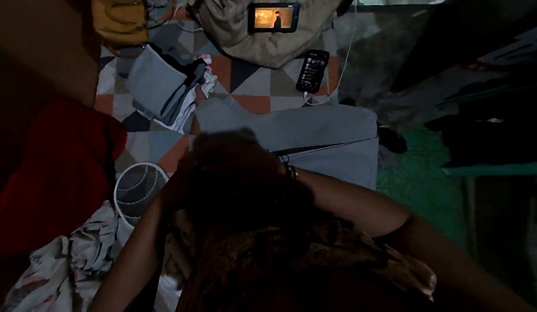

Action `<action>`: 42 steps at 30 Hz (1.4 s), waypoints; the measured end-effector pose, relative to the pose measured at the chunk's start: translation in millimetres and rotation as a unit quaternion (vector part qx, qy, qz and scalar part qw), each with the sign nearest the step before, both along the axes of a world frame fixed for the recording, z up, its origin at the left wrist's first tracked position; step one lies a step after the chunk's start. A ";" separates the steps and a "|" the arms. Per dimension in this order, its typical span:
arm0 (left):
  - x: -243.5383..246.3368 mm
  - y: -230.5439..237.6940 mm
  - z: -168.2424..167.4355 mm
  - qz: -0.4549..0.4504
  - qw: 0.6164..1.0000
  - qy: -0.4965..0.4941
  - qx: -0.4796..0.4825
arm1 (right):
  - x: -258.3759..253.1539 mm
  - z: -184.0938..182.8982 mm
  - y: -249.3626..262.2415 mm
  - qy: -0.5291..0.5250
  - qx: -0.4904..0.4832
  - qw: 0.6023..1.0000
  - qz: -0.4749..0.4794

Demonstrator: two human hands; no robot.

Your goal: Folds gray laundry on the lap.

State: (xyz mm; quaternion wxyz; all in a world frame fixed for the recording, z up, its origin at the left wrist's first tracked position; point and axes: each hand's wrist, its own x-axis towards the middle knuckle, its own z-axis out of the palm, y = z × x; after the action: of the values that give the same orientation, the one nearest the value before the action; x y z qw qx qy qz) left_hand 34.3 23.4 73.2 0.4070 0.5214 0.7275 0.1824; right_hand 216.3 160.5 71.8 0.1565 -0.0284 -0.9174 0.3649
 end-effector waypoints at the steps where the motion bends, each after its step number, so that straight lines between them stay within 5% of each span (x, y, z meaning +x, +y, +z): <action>1: -0.1 0.1 1.2 0.013 0.999 -0.014 -0.030 | 0.0 -3.1 -0.9 0.017 0.024 1.000 -0.008; 6: -15.3 -1.4 -14.3 -0.027 0.997 0.074 -0.022 | -2.4 -30.4 5.9 0.047 0.101 0.992 -0.056; 7: -5.1 5.0 4.1 -0.014 0.993 0.099 -0.065 | -2.7 -32.9 7.2 0.019 0.099 0.993 -0.066; 9: 23.7 47.7 62.1 0.043 0.937 0.098 -0.333 | -4.2 -34.4 11.0 -0.049 0.085 0.992 -0.083; 11: -7.6 9.2 7.8 0.057 0.994 0.050 -0.081 | -6.0 -33.6 17.7 -0.145 0.053 0.984 -0.083; 12: -22.4 0.2 -13.7 0.051 0.998 0.035 -0.033 | -5.4 -30.9 22.0 -0.186 0.028 0.979 -0.076; 17: -41.6 -10.8 -37.7 0.124 0.992 -0.020 -0.028 | 23.4 -18.3 51.6 -0.289 -0.056 0.953 -0.071; 22: -64.5 -22.0 -58.0 0.133 0.991 0.001 0.008 | 92.7 -22.7 79.6 -0.352 -0.027 0.931 -0.095; 30: -101.0 -34.6 -81.0 0.226 0.974 0.003 -0.007 | 196.1 -1.9 94.3 -0.271 0.092 0.921 -0.264; 34: -84.0 -17.7 -76.1 0.267 0.963 0.008 0.041 | 237.9 -11.6 99.8 -0.233 0.017 0.902 -0.364; 39: -19.0 25.6 -44.0 0.206 0.969 0.045 0.128 | 246.4 -20.7 66.3 -0.170 -0.153 0.830 -0.508; 42: -0.6 31.8 -53.8 0.110 0.970 0.115 0.186 | 235.1 -29.1 34.5 -0.181 -0.129 0.775 -0.591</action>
State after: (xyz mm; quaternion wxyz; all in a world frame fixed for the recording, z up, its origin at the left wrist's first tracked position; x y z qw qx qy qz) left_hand 33.7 55.1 19.4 0.1940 0.5222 0.7754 0.2973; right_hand 451.5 195.0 42.7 0.1676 -0.6504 -0.6758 0.3035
